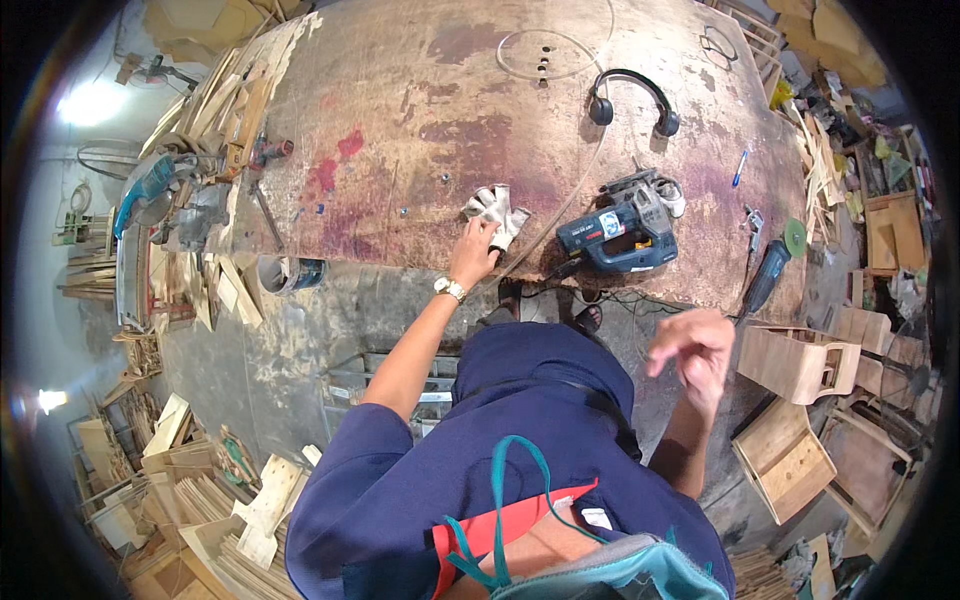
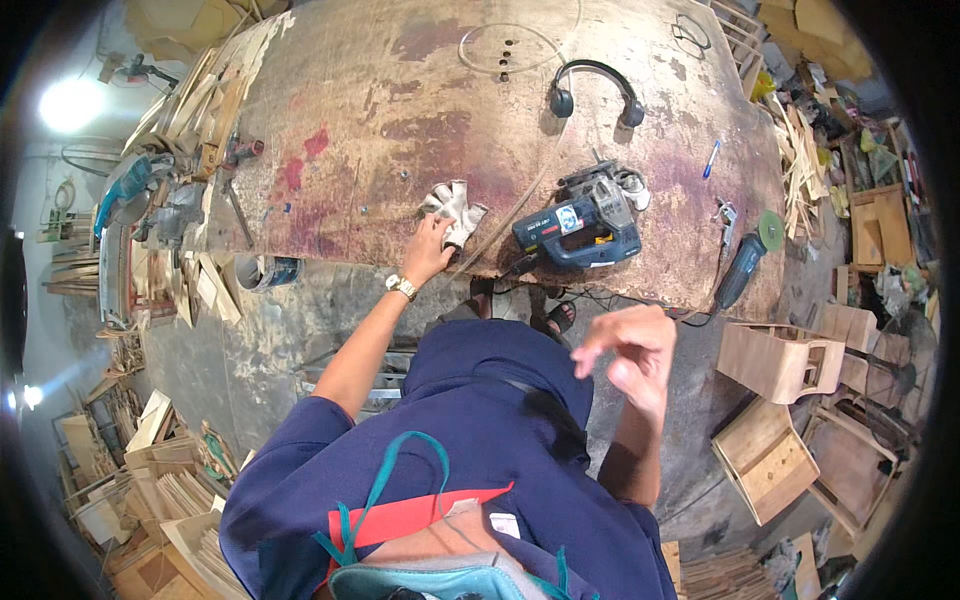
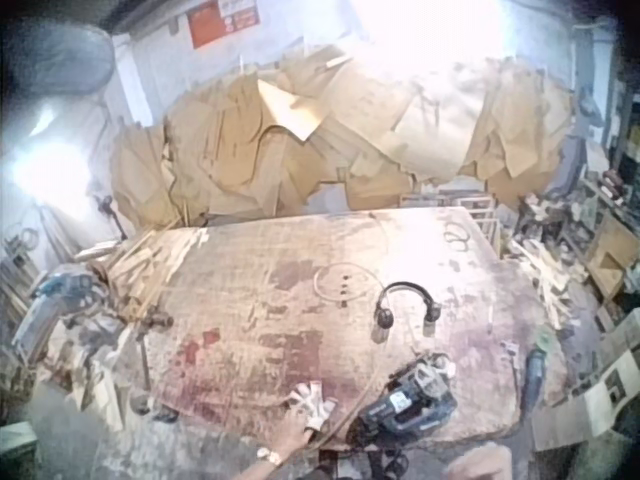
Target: The person puts on a face mask and gloves, then positions a metal frame on the floor. They use a wrench to tighten bolts at multiple joints of the frame, securing the structure.
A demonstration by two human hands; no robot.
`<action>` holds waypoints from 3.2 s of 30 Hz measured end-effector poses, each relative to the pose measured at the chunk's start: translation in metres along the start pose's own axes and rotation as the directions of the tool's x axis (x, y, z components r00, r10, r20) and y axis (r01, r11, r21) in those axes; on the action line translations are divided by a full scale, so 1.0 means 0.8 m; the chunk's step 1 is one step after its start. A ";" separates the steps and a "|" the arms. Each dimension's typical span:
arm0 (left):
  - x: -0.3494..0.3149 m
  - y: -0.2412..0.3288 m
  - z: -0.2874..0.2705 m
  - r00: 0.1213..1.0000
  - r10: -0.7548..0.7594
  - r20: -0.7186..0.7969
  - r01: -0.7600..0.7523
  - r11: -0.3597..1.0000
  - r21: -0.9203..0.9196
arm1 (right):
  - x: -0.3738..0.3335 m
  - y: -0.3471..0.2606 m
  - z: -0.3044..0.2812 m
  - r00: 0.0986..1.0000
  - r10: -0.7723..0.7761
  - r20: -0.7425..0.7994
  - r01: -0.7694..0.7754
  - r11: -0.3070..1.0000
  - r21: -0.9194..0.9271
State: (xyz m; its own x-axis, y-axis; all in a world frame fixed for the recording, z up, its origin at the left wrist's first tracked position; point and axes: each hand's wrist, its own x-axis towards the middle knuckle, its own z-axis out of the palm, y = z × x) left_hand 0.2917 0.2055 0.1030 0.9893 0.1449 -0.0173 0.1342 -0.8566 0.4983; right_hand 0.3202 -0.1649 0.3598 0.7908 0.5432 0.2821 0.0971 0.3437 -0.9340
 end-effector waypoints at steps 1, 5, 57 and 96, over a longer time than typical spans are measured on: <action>-0.001 -0.003 0.009 1.000 0.006 -0.008 -0.006 1.000 0.014 | 0.009 0.011 0.004 0.998 0.051 0.020 -0.051 0.999 -0.011; 0.010 -0.024 0.044 0.989 -0.052 -0.137 0.032 0.989 -0.144 | 0.038 0.055 0.044 0.918 0.388 -0.084 -0.394 0.859 -0.327; -0.195 0.002 0.066 0.143 -0.962 0.231 -0.419 -0.271 -0.867 | 0.063 0.295 0.277 0.436 0.324 0.840 0.600 0.591 -0.539; -0.200 -0.043 -0.064 0.324 -0.932 -0.160 -0.829 -0.198 -0.523 | 0.051 0.291 0.323 0.305 0.209 0.929 0.717 0.592 -0.368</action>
State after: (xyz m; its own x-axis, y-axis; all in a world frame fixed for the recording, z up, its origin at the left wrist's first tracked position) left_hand 0.1256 0.2370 0.1332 0.1862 0.9250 -0.3312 -0.8765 0.3087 0.3694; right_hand 0.2188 0.1351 0.2101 -0.3004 0.9491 0.0946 0.8469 0.3111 -0.4312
